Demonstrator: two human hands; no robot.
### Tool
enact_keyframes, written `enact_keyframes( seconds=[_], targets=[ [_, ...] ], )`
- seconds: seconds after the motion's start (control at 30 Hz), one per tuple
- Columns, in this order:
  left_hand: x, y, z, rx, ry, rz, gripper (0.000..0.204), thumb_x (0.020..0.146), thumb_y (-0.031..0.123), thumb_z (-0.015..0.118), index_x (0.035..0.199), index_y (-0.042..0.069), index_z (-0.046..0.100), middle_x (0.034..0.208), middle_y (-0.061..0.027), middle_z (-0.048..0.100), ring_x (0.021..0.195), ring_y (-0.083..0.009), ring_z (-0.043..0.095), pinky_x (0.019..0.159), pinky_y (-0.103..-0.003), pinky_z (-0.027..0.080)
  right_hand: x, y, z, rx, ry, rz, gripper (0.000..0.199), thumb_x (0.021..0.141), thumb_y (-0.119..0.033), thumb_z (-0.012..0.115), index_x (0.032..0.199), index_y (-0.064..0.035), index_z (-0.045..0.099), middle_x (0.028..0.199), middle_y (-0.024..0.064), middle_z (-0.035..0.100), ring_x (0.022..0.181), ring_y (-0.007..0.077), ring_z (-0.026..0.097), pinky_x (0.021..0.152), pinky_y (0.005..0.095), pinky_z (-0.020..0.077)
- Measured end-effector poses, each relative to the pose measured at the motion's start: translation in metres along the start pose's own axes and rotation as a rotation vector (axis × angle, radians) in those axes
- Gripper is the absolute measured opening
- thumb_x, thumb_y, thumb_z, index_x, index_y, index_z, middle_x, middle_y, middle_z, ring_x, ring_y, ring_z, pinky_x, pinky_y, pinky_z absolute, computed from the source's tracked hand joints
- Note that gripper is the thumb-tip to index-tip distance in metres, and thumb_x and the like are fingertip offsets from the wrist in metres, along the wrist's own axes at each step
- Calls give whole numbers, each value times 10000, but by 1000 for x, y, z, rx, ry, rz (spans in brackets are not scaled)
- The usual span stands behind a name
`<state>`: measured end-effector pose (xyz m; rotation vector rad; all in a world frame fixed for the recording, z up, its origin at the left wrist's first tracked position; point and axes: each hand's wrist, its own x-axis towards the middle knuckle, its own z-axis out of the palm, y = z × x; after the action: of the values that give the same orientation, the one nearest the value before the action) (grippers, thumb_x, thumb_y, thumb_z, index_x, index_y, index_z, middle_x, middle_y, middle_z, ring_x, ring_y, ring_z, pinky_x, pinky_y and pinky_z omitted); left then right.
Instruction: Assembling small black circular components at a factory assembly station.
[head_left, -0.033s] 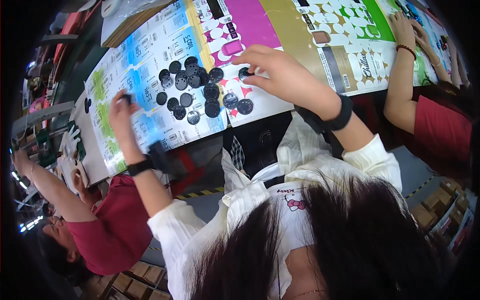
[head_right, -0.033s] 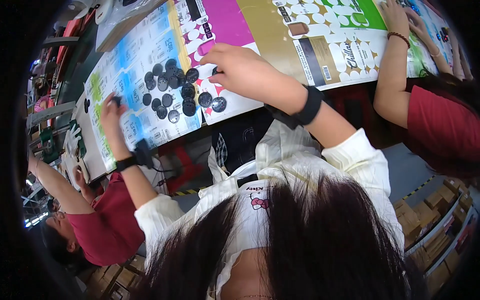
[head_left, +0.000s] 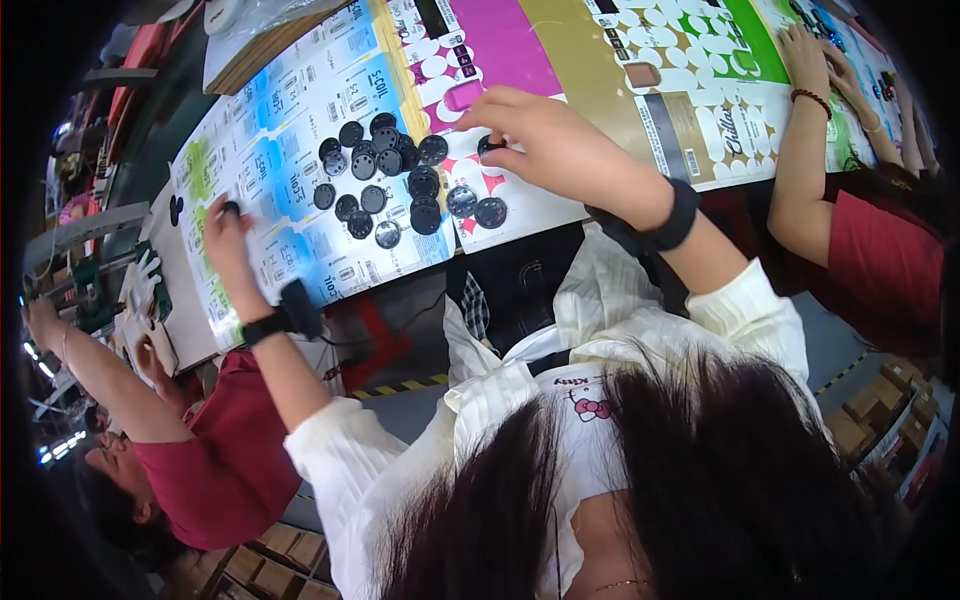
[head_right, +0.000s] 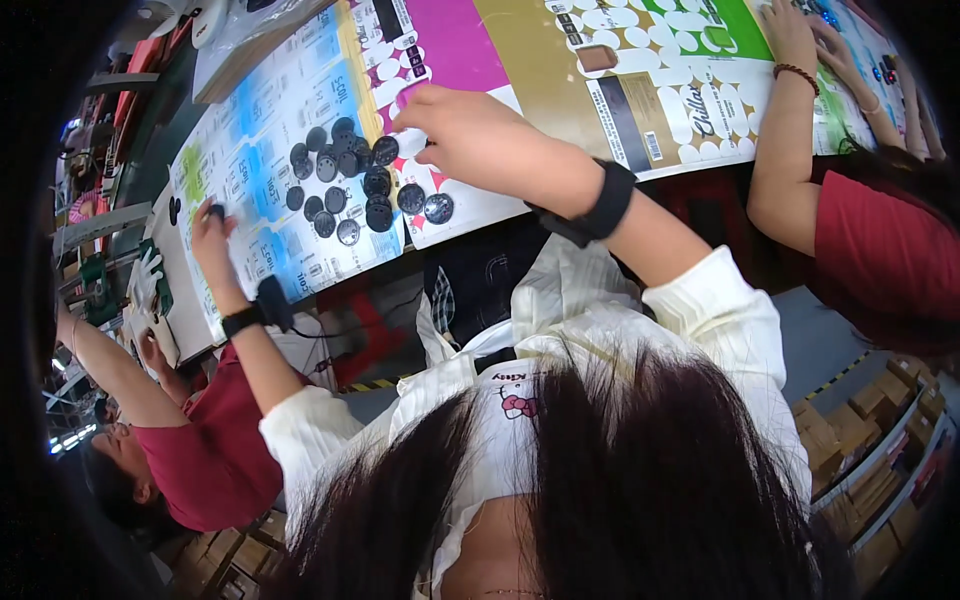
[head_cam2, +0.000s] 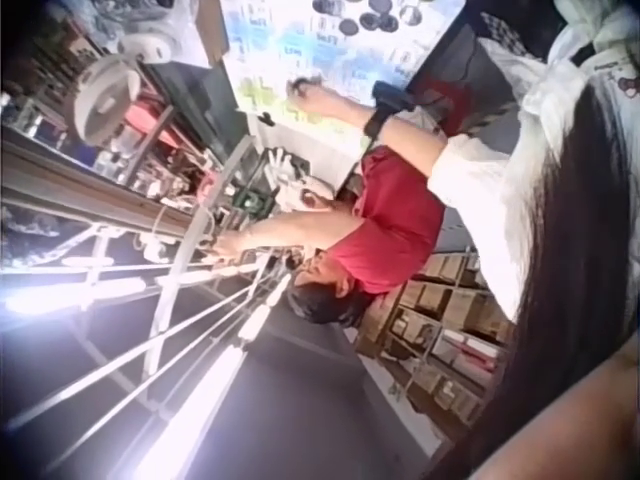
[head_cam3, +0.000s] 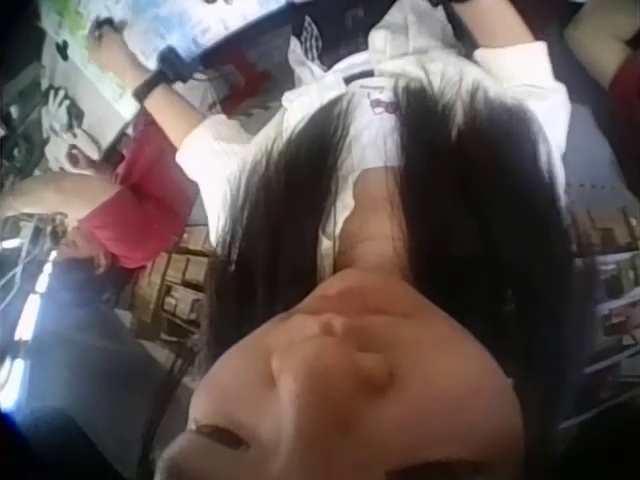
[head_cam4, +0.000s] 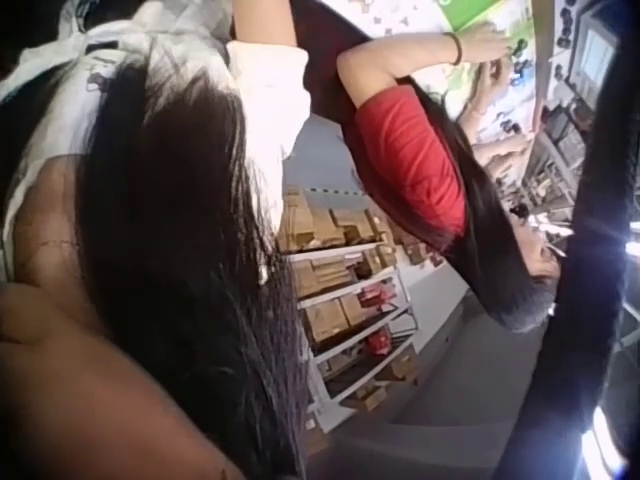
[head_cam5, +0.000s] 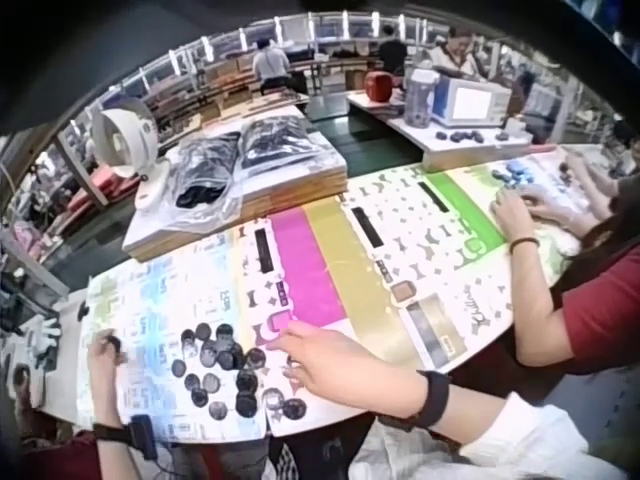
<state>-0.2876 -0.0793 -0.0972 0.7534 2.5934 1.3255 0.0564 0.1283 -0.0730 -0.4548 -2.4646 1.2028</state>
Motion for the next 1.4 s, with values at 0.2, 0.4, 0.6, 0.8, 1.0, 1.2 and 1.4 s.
enact_keyframes(
  seconds=[0.2, 0.4, 0.6, 0.8, 1.0, 1.2, 1.4],
  targets=[
    [70, -113, -64, 891, -58, 182, 409, 745, 130, 466, 1147, 69, 417, 1089, -259, 431, 952, -374, 453, 806, -432, 367, 41, 0, 32, -412, -305, -153, 282, 660, -34, 578, 926, -61, 489, 919, 106, 467, 743, 258, 539, 616, 338, 445],
    [14, 4, 27, 821, -93, 519, 464, 761, 170, 492, 1208, 169, 367, 1249, -223, 284, 1149, -413, 238, 941, -443, 221, 49, 21, 46, -496, -263, -235, 224, 671, -57, 567, 874, -49, 472, 860, 119, 468, 716, 278, 541, 590, 348, 445],
    [-68, 145, 97, 390, -304, 730, 408, 747, 185, 539, 1136, 111, 440, 1208, -231, 330, 1125, -387, 295, 940, -404, 236, 38, 21, 8, -561, -63, -237, 152, 708, -78, 534, 851, -31, 506, 768, 140, 533, 695, 280, 548, 609, 347, 449],
    [-51, 226, 204, 222, -472, 907, 283, 702, 225, 568, 922, 47, 568, 973, -147, 542, 917, -284, 503, 785, -350, 396, -37, -1, -57, 251, 484, 268, 263, 778, -25, 466, 1037, -14, 513, 688, 82, 566, 607, 98, 551, 570, 204, 444],
    [-43, 262, 311, 285, -658, 845, 304, 652, 188, 613, 926, 61, 572, 862, -121, 582, 817, -259, 551, 713, -311, 433, -113, 0, -69, 600, 852, 450, 313, 737, 25, 516, 1048, 36, 486, 707, 70, 563, 638, 122, 569, 580, 202, 458],
    [-54, 265, 331, 240, -868, 1025, 244, 619, 115, 630, 838, 43, 550, 777, -121, 583, 755, -268, 556, 650, -328, 435, -125, 4, -69, 694, 844, 465, 353, 694, 56, 552, 1040, 54, 483, 738, 82, 571, 645, 128, 575, 591, 198, 464],
    [-83, 259, 279, 424, -746, 1131, 215, 645, 86, 605, 838, 49, 519, 761, -121, 571, 681, -259, 555, 606, -337, 430, -109, -11, -72, 758, 699, 360, 370, 664, 84, 568, 1025, 65, 487, 737, 90, 574, 640, 130, 577, 599, 197, 468]
  ],
)
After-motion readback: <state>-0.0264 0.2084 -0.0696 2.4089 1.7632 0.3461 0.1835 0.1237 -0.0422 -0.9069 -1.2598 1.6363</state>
